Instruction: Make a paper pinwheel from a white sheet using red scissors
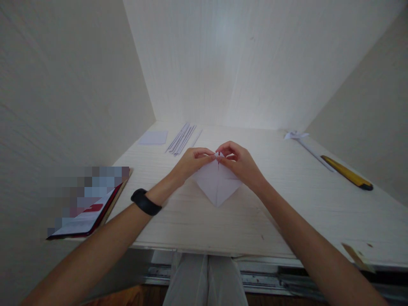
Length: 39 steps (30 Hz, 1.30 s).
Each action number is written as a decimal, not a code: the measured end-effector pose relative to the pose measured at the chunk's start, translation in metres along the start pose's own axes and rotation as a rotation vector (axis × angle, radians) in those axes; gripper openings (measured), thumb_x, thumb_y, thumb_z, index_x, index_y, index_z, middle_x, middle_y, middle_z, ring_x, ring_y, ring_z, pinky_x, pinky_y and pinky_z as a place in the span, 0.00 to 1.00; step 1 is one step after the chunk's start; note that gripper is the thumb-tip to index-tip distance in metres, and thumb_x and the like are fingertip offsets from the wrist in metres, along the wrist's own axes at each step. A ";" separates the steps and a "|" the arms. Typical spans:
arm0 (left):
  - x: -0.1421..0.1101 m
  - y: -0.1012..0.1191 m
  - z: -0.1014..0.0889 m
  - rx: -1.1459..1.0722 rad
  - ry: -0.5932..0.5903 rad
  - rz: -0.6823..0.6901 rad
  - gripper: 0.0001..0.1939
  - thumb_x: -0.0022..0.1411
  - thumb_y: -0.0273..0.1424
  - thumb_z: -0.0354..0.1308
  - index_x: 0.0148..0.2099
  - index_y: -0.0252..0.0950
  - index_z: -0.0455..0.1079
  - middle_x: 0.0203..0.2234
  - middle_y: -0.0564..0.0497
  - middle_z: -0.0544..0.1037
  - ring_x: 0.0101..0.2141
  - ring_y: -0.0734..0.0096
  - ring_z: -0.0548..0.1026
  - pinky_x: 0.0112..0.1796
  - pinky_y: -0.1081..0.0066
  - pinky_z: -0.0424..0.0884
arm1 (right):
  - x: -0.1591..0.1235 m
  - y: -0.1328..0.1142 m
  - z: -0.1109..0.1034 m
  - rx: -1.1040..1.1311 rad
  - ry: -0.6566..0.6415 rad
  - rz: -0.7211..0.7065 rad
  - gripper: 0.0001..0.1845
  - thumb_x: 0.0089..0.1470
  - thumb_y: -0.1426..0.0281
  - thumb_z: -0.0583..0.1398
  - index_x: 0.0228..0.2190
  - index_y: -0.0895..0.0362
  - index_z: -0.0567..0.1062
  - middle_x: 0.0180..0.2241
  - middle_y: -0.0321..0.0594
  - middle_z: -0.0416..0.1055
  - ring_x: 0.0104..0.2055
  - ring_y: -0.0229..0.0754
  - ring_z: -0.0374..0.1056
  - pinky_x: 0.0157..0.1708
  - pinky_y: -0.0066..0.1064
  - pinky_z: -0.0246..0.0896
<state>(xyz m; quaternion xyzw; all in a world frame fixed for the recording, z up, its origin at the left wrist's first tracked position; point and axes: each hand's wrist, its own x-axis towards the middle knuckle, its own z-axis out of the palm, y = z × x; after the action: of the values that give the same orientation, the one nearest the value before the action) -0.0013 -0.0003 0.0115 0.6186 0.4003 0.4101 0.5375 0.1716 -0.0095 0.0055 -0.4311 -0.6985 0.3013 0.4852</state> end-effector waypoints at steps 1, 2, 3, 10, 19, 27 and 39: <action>0.000 0.000 0.000 0.005 -0.002 0.002 0.09 0.50 0.36 0.64 0.31 0.35 0.77 0.17 0.58 0.70 0.19 0.80 0.61 0.23 0.75 0.52 | 0.000 -0.001 0.000 -0.005 -0.006 -0.010 0.05 0.48 0.71 0.63 0.31 0.55 0.73 0.32 0.36 0.71 0.33 0.37 0.66 0.34 0.31 0.64; 0.000 0.000 0.000 0.010 -0.004 0.003 0.10 0.50 0.36 0.64 0.31 0.34 0.77 0.17 0.58 0.69 0.19 0.80 0.60 0.23 0.75 0.52 | 0.000 -0.002 -0.001 -0.011 -0.012 -0.021 0.05 0.48 0.71 0.62 0.31 0.55 0.73 0.32 0.36 0.71 0.33 0.37 0.67 0.35 0.31 0.64; -0.001 0.000 0.000 0.016 -0.004 0.004 0.10 0.50 0.37 0.64 0.31 0.34 0.77 0.17 0.58 0.69 0.20 0.80 0.60 0.23 0.75 0.51 | -0.001 -0.003 -0.001 -0.019 -0.016 -0.034 0.04 0.49 0.72 0.62 0.31 0.55 0.73 0.32 0.36 0.71 0.34 0.37 0.67 0.35 0.31 0.65; 0.000 -0.002 -0.002 0.041 0.008 -0.002 0.11 0.50 0.38 0.64 0.31 0.34 0.77 0.18 0.57 0.68 0.22 0.78 0.61 0.25 0.73 0.53 | -0.002 -0.008 -0.004 -0.097 -0.012 -0.133 0.01 0.52 0.73 0.61 0.30 0.55 0.73 0.33 0.37 0.70 0.35 0.38 0.67 0.37 0.33 0.66; -0.002 0.000 -0.002 0.025 0.014 -0.018 0.10 0.51 0.36 0.63 0.30 0.34 0.77 0.20 0.55 0.72 0.23 0.75 0.65 0.27 0.72 0.58 | -0.002 -0.011 -0.005 -0.241 -0.003 -0.273 0.05 0.54 0.76 0.59 0.29 0.55 0.72 0.32 0.38 0.70 0.36 0.39 0.67 0.38 0.34 0.66; -0.002 0.002 -0.001 -0.031 0.001 -0.038 0.09 0.49 0.35 0.65 0.29 0.34 0.78 0.21 0.55 0.75 0.24 0.77 0.68 0.28 0.73 0.62 | -0.003 -0.011 -0.005 -0.342 -0.008 -0.356 0.06 0.56 0.77 0.58 0.30 0.56 0.73 0.32 0.39 0.69 0.35 0.39 0.66 0.36 0.32 0.64; -0.002 0.002 -0.001 -0.010 0.006 -0.029 0.10 0.48 0.36 0.66 0.30 0.34 0.78 0.20 0.55 0.73 0.23 0.77 0.66 0.27 0.73 0.59 | -0.004 -0.010 -0.004 -0.366 0.011 -0.370 0.05 0.56 0.76 0.59 0.29 0.55 0.72 0.31 0.38 0.69 0.35 0.39 0.67 0.35 0.32 0.64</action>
<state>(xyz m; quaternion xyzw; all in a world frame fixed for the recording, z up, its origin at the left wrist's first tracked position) -0.0025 -0.0019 0.0135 0.6088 0.4089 0.4062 0.5452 0.1730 -0.0172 0.0138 -0.3784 -0.8057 0.0737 0.4498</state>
